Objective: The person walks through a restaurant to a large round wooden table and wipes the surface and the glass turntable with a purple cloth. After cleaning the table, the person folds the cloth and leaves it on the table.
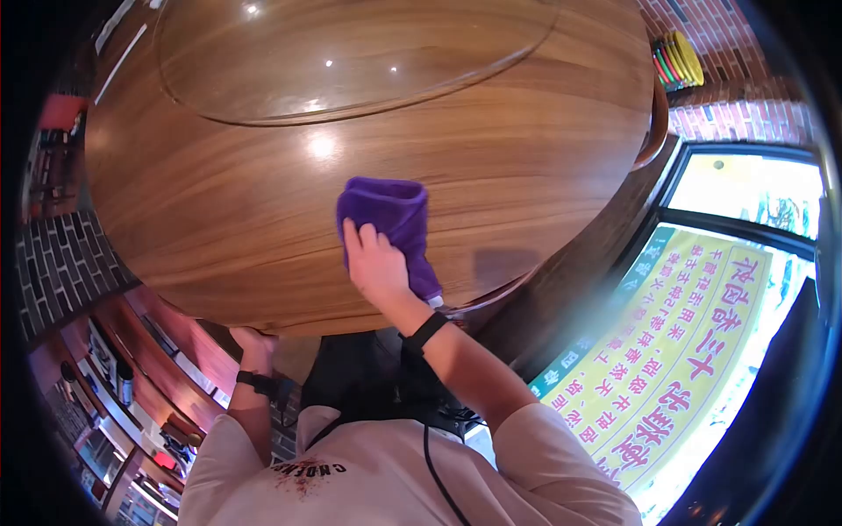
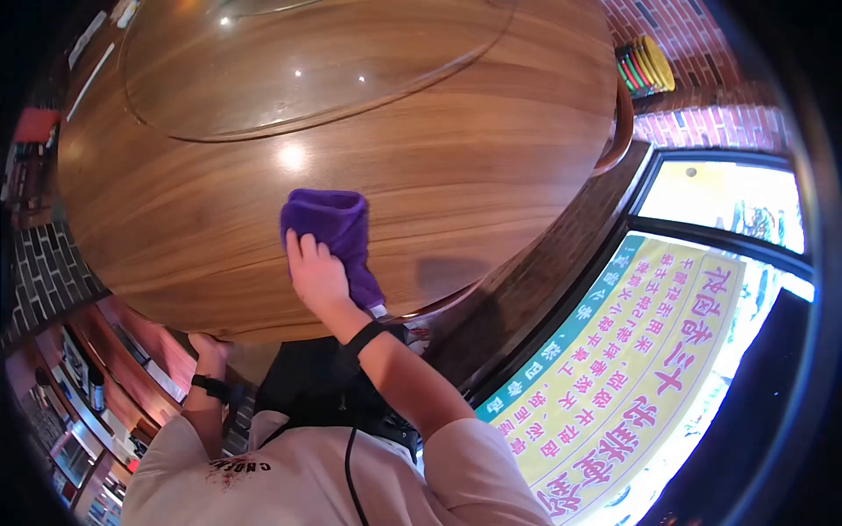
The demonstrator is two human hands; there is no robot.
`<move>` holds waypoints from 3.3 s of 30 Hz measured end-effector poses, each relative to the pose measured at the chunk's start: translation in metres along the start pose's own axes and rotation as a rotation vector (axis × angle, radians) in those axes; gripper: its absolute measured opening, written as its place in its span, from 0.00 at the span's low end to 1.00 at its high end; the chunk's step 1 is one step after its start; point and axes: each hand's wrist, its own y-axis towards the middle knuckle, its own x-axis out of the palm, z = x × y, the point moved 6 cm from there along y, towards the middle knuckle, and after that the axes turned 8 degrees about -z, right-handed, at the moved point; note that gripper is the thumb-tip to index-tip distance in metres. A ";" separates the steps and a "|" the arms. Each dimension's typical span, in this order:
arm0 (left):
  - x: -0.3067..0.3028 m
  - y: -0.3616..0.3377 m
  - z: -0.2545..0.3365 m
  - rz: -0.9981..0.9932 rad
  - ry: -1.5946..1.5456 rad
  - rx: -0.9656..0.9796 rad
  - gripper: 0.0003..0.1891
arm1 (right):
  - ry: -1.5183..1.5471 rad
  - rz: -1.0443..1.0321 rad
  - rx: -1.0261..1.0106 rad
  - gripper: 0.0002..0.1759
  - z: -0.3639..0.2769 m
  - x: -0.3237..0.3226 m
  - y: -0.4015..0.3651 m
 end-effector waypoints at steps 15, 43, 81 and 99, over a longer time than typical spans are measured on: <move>0.079 -0.104 -0.123 0.085 0.193 -0.047 0.35 | -0.001 0.146 0.385 0.13 0.318 -0.116 -0.045; 0.067 -0.108 -0.233 -0.196 0.006 0.032 0.46 | 0.098 0.110 -0.248 0.25 0.394 -0.143 -0.033; 0.171 -0.181 -0.447 0.541 -0.098 -0.061 0.41 | -0.001 0.083 -0.237 0.16 0.671 -0.255 0.129; 0.193 -0.161 -0.429 0.509 0.176 0.057 0.20 | 0.168 -0.023 -0.416 0.23 0.564 -0.208 0.082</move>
